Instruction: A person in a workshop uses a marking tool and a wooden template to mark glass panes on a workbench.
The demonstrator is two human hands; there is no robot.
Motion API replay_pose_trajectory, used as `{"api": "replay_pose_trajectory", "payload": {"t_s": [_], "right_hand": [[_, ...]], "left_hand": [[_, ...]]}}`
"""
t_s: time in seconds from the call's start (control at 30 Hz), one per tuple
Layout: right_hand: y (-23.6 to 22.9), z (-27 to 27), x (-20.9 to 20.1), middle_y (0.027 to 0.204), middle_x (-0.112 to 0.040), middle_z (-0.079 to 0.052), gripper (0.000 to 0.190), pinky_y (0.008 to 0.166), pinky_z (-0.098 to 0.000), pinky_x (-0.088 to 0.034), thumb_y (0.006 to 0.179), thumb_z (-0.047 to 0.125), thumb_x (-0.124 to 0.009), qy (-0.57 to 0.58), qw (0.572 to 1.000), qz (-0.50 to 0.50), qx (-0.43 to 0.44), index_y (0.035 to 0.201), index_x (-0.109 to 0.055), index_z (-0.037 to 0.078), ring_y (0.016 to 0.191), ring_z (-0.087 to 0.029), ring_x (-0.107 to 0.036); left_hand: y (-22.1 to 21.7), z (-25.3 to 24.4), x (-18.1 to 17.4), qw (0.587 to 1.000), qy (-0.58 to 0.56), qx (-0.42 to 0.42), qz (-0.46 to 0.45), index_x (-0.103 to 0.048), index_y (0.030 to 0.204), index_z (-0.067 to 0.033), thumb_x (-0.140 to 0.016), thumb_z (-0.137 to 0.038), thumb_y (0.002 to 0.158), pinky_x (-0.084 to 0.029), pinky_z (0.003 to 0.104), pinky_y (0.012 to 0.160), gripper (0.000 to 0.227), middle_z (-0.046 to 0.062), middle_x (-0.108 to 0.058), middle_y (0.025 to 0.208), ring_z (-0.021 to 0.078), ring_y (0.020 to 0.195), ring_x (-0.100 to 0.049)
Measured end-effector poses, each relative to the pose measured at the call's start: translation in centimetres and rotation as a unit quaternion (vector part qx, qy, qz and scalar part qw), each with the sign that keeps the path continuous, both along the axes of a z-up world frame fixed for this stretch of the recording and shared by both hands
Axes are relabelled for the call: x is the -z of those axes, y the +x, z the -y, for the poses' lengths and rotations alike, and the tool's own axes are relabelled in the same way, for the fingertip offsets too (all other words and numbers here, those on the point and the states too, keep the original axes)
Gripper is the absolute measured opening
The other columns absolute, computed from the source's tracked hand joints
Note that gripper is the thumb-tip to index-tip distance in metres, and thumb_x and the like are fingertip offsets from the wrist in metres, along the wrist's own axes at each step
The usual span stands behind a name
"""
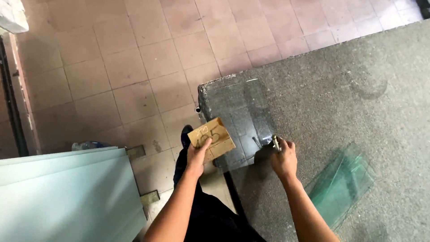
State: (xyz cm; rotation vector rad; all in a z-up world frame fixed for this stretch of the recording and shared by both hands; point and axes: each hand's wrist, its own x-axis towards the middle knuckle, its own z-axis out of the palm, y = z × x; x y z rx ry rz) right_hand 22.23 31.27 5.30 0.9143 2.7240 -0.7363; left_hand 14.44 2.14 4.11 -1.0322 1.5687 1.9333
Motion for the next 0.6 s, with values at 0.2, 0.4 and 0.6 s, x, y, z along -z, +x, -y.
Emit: {"api": "replay_pose_trajectory", "payload": {"t_s": [0.2,0.4,0.6], "right_hand": [[2.7,2.8,-0.3,0.150,-0.062,-0.015,0.071,0.098,-0.0622,-0.067,0.090,0.009,-0.067,0.021,0.995,0.091,-0.037,0.160,-0.068,0.018,0.116,-0.051,-0.079],[1.3,5.8,-4.2,0.154,-0.057,-0.015,0.074,0.094,-0.0647,-0.068,0.091,0.010,-0.069,0.053,0.987,0.128,-0.078,0.164,-0.062,0.017,0.109,-0.053,-0.081],[2.3,2.6,-1.2,0.132,-0.077,-0.015,0.040,0.100,-0.0604,-0.063,0.106,0.041,-0.066,-0.046,0.997,0.061,0.009,0.136,-0.085,0.022,0.113,-0.049,-0.078]], "left_hand": [[0.7,3.0,0.9,0.999,0.031,-0.034,-0.010,-0.079,0.127,-0.0044,-0.105,-0.017,0.076,-0.066,0.049,0.084,0.059,0.013,-0.084,0.111,0.0241,0.100,-0.081],[3.7,4.7,5.4,0.993,0.037,-0.091,0.071,-0.068,0.147,-0.0110,-0.107,-0.020,0.074,-0.063,0.051,0.097,0.084,0.014,-0.079,0.131,0.0298,0.122,-0.076],[5.2,5.9,-1.0,0.991,0.044,-0.114,0.060,-0.076,0.132,-0.0085,-0.100,-0.015,0.083,-0.066,0.046,0.088,0.055,0.014,-0.084,0.120,0.0283,0.107,-0.082]]}}
